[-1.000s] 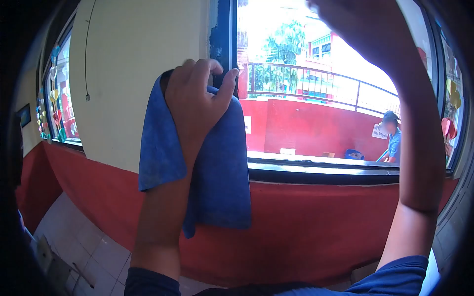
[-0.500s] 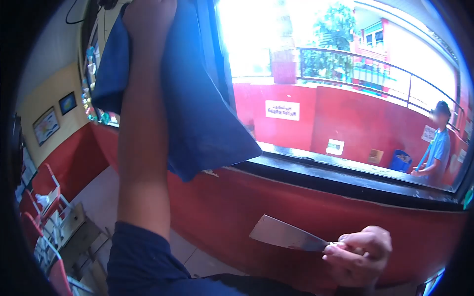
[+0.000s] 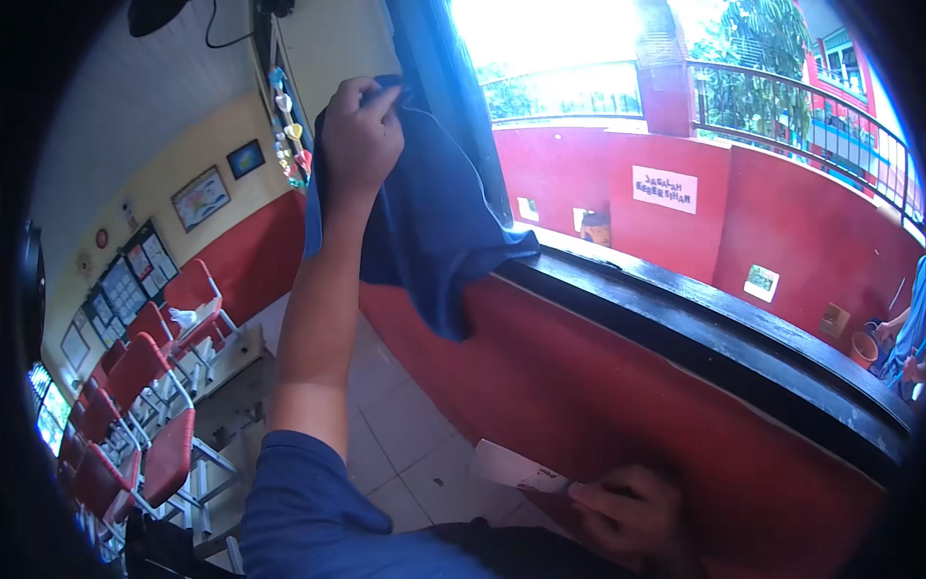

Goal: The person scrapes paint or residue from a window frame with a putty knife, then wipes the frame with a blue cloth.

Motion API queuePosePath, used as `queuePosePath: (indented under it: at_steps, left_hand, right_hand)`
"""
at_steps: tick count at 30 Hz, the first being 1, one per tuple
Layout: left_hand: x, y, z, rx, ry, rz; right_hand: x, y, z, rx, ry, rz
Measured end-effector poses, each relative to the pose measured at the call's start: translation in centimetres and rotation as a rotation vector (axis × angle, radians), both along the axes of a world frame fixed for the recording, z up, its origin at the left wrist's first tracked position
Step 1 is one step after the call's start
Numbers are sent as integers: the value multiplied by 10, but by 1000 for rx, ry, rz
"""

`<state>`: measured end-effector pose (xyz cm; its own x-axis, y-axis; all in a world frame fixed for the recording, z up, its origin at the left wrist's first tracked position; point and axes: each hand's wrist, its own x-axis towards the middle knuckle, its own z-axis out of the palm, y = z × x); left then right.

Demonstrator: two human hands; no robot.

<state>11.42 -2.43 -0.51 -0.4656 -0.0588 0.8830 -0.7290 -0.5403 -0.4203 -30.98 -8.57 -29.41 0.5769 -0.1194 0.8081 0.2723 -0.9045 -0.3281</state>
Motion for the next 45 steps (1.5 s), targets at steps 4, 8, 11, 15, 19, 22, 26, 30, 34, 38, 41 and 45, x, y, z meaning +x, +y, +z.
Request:
queuePosePath:
  at_steps: [4, 8, 11, 15, 19, 22, 26, 30, 34, 38, 41, 45]
  left_hand:
    - [-9, 1, 59, -179, -121, -99]
    - [-6, -24, 41, -56, 154, 59]
    - [-49, 7, -33, 221, 516, 336]
    - [-59, 73, -127, 304, 443, -131]
    - [-51, 145, -231, -25, 471, -435]
    - [-58, 194, -314, -247, 1215, -1353]
    - [-76, 263, -340, -217, 1555, -1822]
    - [-101, 323, -352, -298, 1734, -1981]
    - [-119, 378, -358, -168, 1849, -2069]
    - [-119, 417, -378, -496, 1984, -2016]
    - [-119, 436, -384, -472, 2046, -2042]
    - [-135, 432, -376, -409, 2130, -2039]
  right_hand:
    - [4, -5, -13, 43, 2, 68]
    - [9, 17, -34, 244, 69, 63]
    - [-5, 31, -51, 226, 92, 36]
    - [-34, 56, -66, 321, 77, -59]
    - [-20, 96, -100, 878, -68, -160]
    - [8, 145, -95, 1237, -132, 85]
    - [49, 205, -96, 1209, 104, 331]
    - [96, 265, -82, 1068, 220, 335]
    - [132, 289, -81, -21, 107, 19]
    - [140, 270, -80, 136, 108, -181]
    - [137, 275, -70, 175, 15, -184]
    - [122, 287, -86, -100, 85, -174]
